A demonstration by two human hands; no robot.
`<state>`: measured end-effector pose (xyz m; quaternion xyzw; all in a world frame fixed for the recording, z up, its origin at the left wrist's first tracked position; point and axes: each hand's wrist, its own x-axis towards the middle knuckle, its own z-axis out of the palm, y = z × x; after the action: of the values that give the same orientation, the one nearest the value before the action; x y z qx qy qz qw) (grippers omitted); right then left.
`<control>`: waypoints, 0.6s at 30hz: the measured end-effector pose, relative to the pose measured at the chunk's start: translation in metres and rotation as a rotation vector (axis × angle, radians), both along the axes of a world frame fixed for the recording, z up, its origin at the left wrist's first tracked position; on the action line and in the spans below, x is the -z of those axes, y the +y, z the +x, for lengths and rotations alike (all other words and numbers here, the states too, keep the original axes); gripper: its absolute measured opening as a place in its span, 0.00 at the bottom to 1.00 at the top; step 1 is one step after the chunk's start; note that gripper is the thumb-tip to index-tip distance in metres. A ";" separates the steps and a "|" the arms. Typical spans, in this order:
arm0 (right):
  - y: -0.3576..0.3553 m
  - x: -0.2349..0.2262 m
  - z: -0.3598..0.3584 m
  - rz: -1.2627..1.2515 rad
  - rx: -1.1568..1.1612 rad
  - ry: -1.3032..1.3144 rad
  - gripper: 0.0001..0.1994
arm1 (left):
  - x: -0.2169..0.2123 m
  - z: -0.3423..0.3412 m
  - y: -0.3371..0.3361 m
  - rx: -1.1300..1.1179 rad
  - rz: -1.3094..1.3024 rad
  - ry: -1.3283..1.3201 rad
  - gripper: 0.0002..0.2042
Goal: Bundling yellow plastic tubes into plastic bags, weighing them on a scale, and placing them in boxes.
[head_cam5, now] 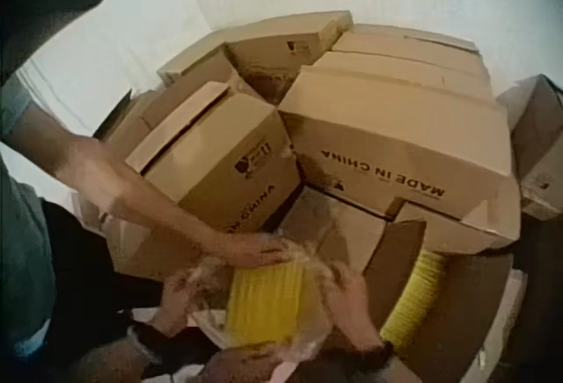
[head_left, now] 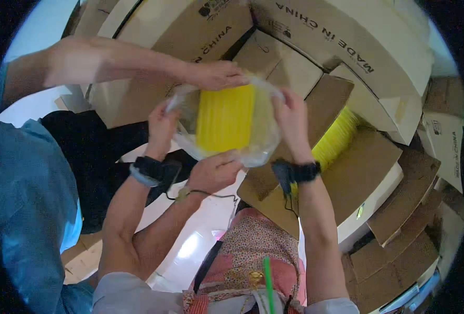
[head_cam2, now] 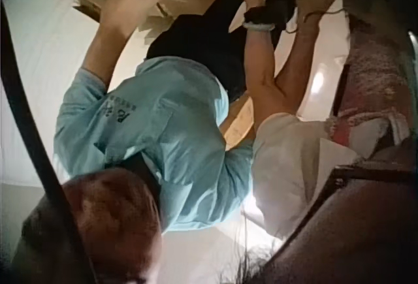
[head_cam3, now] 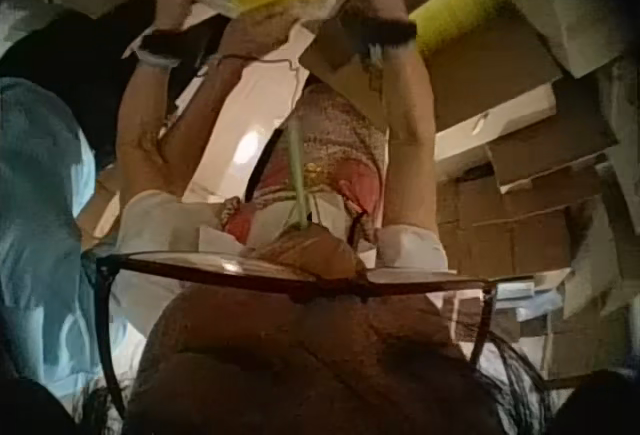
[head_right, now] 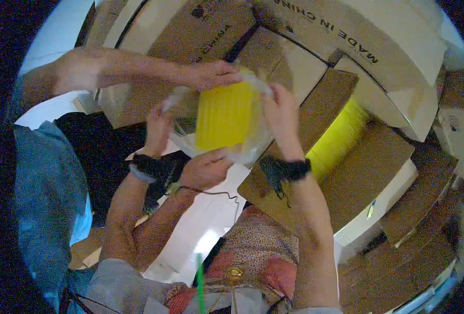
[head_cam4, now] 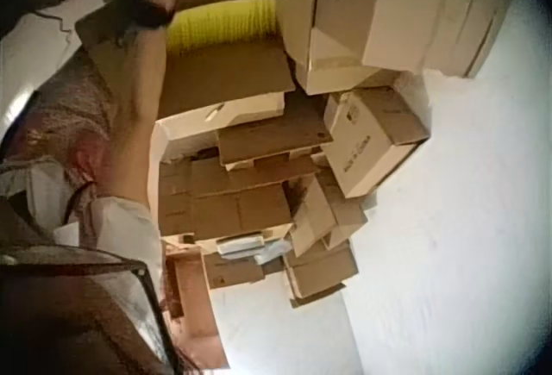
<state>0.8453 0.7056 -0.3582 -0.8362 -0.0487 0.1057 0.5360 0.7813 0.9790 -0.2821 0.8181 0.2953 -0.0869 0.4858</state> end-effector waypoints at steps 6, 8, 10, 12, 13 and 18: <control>-0.003 0.009 -0.033 0.162 0.210 0.325 0.07 | -0.002 0.011 -0.018 -0.063 -0.064 0.009 0.12; 0.012 -0.036 -0.026 0.307 0.192 0.267 0.07 | -0.004 0.019 -0.006 -0.043 -0.070 0.042 0.13; 0.007 -0.049 -0.035 0.358 0.185 0.256 0.07 | -0.012 0.019 -0.007 0.012 -0.104 0.128 0.13; -0.001 -0.046 -0.037 0.369 0.242 0.307 0.12 | -0.003 0.018 -0.011 0.005 -0.105 0.173 0.13; -0.004 -0.044 -0.038 0.376 0.270 0.333 0.15 | 0.004 0.017 -0.013 0.000 -0.100 0.217 0.14; -0.007 -0.023 0.002 -0.453 -0.003 -0.202 0.29 | 0.041 0.016 -0.030 0.411 0.142 -0.105 0.14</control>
<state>0.8475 0.6989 -0.3355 -0.9413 -0.0782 0.0308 0.3269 0.7969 0.9491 -0.3229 0.8965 0.1020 -0.1206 0.4139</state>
